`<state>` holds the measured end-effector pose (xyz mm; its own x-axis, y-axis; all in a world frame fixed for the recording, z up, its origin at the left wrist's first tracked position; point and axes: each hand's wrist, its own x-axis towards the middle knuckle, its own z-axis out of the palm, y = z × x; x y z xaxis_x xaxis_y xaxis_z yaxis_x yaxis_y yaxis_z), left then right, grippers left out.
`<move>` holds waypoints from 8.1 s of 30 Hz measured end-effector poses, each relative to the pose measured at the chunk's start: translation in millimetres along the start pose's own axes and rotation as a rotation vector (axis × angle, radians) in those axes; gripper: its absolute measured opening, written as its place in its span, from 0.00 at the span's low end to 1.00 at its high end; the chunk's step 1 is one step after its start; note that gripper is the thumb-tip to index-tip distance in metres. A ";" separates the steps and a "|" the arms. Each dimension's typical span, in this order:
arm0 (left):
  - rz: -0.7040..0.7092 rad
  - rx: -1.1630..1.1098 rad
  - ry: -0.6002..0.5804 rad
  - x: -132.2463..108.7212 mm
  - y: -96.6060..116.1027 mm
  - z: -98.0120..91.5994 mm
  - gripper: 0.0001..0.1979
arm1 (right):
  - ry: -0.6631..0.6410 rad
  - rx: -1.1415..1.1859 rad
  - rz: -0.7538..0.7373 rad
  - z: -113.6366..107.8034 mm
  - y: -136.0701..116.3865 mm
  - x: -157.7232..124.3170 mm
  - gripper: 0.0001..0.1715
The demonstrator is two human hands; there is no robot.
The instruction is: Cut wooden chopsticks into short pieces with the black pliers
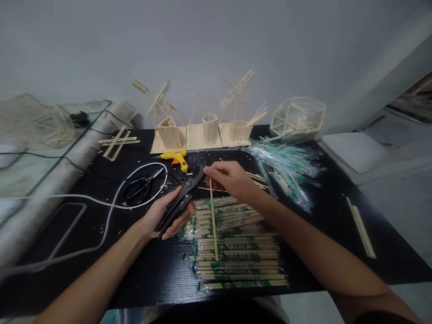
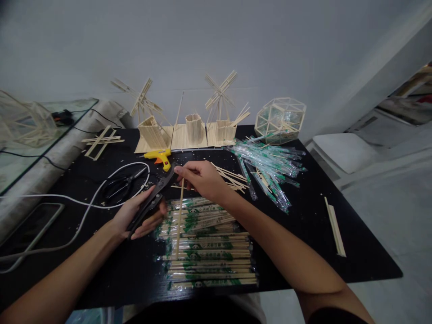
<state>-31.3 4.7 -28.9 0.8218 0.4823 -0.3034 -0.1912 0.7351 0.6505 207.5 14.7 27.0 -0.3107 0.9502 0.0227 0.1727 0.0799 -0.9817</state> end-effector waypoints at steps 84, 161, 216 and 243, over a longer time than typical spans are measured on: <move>-0.083 -0.017 -0.084 2.2 -3.8 -5.1 0.37 | -0.224 0.044 -0.006 -1.0 -12.0 -3.9 0.21; -0.058 -0.004 -0.026 7.1 -6.6 -2.6 0.31 | -0.053 -0.037 -0.101 8.2 -2.1 -3.1 0.24; -0.157 0.007 -0.026 3.7 1.1 -3.7 0.33 | -0.075 -1.098 -0.369 -14.3 -6.2 -5.2 0.20; -0.180 -0.087 -0.058 7.6 -1.3 -7.3 0.30 | -0.080 -1.029 -0.393 -14.9 13.8 1.9 0.20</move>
<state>-28.8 10.9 -37.1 0.8758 0.3128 -0.3676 -0.0816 0.8465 0.5260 223.3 22.1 16.3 -0.5675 0.7844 0.2503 0.7324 0.6198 -0.2820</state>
